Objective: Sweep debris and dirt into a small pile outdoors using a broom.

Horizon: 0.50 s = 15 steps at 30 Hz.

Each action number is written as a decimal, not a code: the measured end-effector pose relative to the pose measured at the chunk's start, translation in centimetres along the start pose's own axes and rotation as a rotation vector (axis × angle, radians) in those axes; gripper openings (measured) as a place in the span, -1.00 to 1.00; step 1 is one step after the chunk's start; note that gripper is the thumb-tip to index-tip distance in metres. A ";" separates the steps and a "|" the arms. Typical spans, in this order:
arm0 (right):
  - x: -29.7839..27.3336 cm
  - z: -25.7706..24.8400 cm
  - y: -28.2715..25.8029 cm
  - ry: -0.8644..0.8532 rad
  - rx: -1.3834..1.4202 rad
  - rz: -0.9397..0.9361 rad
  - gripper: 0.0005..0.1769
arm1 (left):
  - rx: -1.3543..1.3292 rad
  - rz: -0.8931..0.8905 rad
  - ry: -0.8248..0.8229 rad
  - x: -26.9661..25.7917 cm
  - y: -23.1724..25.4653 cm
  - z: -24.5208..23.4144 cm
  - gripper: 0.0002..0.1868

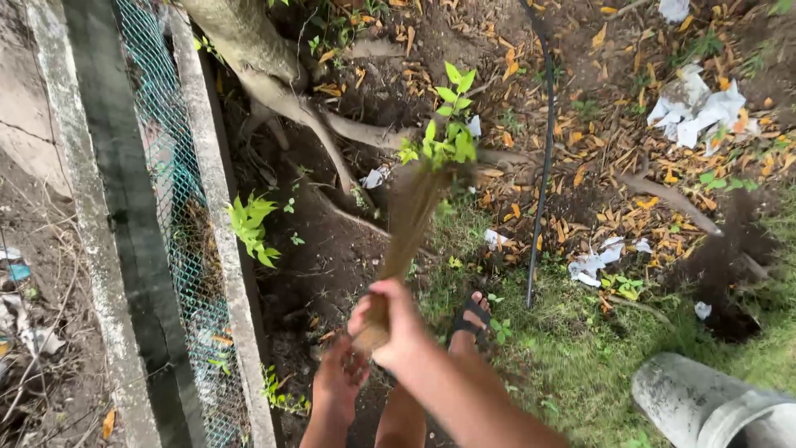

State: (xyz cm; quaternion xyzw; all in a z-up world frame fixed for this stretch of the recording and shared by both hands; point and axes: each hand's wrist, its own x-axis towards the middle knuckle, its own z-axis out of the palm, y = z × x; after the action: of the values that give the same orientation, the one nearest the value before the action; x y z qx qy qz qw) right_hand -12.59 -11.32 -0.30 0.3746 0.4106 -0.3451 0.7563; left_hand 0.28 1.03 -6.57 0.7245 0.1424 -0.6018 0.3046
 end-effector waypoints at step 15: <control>3.8 3.8 1.2 -0.029 -0.002 -0.052 -0.84 | -0.101 -0.032 0.008 2.9 -2.6 -2.8 -0.48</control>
State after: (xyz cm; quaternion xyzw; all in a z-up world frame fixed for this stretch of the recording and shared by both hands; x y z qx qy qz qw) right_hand -8.58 -14.76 -1.83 0.3578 0.4095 -0.3697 0.7534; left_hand 1.69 4.26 -9.82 0.7081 0.1852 -0.5959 0.3304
